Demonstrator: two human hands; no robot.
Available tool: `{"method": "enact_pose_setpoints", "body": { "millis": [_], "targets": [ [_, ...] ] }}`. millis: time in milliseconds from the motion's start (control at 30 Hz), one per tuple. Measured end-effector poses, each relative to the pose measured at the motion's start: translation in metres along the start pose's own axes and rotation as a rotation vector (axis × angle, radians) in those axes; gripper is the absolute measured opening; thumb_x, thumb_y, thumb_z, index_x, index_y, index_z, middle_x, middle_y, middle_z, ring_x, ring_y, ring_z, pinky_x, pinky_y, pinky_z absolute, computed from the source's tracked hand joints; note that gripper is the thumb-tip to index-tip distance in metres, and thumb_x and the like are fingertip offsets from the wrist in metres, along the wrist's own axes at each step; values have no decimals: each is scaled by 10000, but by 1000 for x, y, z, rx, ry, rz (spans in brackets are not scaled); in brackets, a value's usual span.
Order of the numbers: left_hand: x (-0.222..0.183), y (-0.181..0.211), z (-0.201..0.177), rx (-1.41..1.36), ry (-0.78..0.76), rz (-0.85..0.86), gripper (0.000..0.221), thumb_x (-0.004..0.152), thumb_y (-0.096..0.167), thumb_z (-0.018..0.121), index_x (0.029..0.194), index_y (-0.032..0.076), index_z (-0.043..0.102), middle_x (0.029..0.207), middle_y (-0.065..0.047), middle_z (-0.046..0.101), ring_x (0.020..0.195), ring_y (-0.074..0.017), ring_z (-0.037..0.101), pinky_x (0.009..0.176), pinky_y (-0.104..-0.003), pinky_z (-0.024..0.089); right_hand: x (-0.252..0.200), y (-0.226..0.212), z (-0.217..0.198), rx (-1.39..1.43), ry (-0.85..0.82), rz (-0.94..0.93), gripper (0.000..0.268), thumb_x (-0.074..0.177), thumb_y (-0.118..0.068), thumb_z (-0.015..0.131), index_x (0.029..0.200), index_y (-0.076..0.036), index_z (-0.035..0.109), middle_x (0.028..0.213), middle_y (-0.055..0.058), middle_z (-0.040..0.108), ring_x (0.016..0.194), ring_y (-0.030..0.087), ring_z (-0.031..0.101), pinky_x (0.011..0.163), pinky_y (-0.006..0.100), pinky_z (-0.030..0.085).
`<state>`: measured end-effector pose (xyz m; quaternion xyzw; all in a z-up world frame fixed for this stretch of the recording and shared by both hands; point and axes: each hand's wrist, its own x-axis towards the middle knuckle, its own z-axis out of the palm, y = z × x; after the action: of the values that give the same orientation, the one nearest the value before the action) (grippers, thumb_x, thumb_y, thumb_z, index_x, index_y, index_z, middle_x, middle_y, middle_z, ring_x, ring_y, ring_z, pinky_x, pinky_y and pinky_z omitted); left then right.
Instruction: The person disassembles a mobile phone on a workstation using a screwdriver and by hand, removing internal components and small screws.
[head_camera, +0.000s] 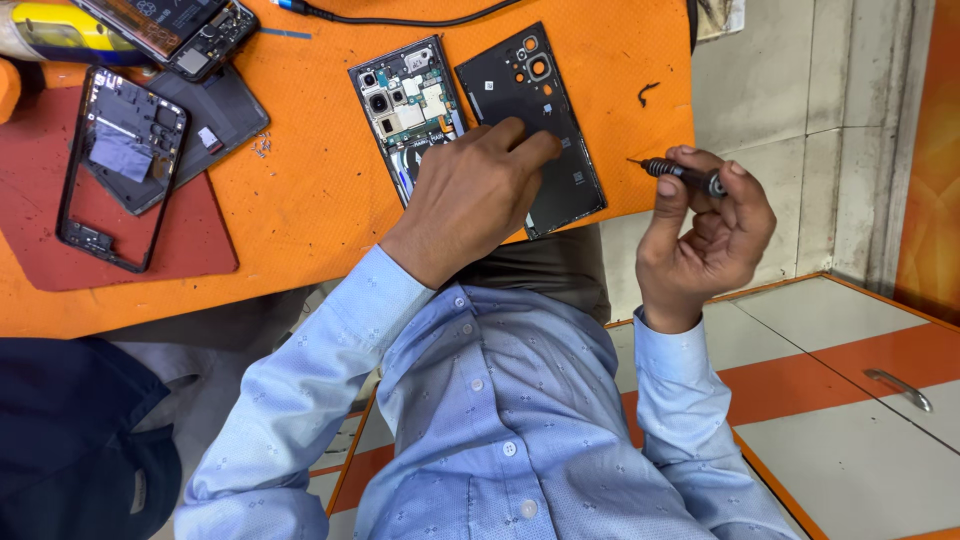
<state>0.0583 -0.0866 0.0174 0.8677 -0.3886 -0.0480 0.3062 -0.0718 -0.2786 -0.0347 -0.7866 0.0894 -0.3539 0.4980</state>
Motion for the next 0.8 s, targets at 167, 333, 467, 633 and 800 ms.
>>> {"method": "enact_pose_setpoints", "body": {
  "millis": [167, 333, 467, 633, 800],
  "targets": [
    [-8, 4, -18, -36, 52, 1, 334, 936, 91, 679, 1269, 107, 681, 855, -96, 614, 733, -292, 672, 571, -428, 501, 3, -6, -1, 32, 29, -15, 451, 1133, 88, 682, 1457, -90, 423, 1216, 220, 687, 1115, 251, 736, 915, 305, 666],
    [-68, 5, -44, -206, 256, -266, 112, 996, 92, 748, 1106, 80, 730, 880, -90, 639, 735, -235, 643, 643, -385, 511, -7, -40, 13, 226, 24, 24, 488, 1106, 63, 712, 1461, -107, 422, 1158, 196, 695, 1026, 231, 740, 917, 329, 673],
    [-118, -4, -40, -183, 335, -311, 179, 908, 120, 827, 1063, 75, 749, 869, -73, 622, 806, -257, 630, 705, -390, 501, -25, -61, 47, 356, -212, 71, 458, 1020, 114, 713, 1371, -70, 483, 1137, 230, 678, 1007, 264, 747, 880, 360, 683],
    [-144, -11, -17, -92, 389, -264, 314, 825, 247, 877, 1078, 97, 768, 898, -43, 639, 892, -256, 563, 789, -400, 396, -40, -75, 81, 409, -398, -21, 453, 985, 161, 680, 1340, -46, 488, 1179, 253, 662, 1066, 291, 726, 947, 387, 649],
    [-146, -15, -5, -84, 443, -278, 266, 862, 233, 866, 1091, 129, 778, 889, 3, 634, 889, -213, 552, 791, -378, 370, -42, -78, 89, 312, -419, -117, 438, 996, 149, 686, 1325, -60, 485, 1185, 234, 669, 1085, 284, 725, 955, 362, 649]
  ]
}}
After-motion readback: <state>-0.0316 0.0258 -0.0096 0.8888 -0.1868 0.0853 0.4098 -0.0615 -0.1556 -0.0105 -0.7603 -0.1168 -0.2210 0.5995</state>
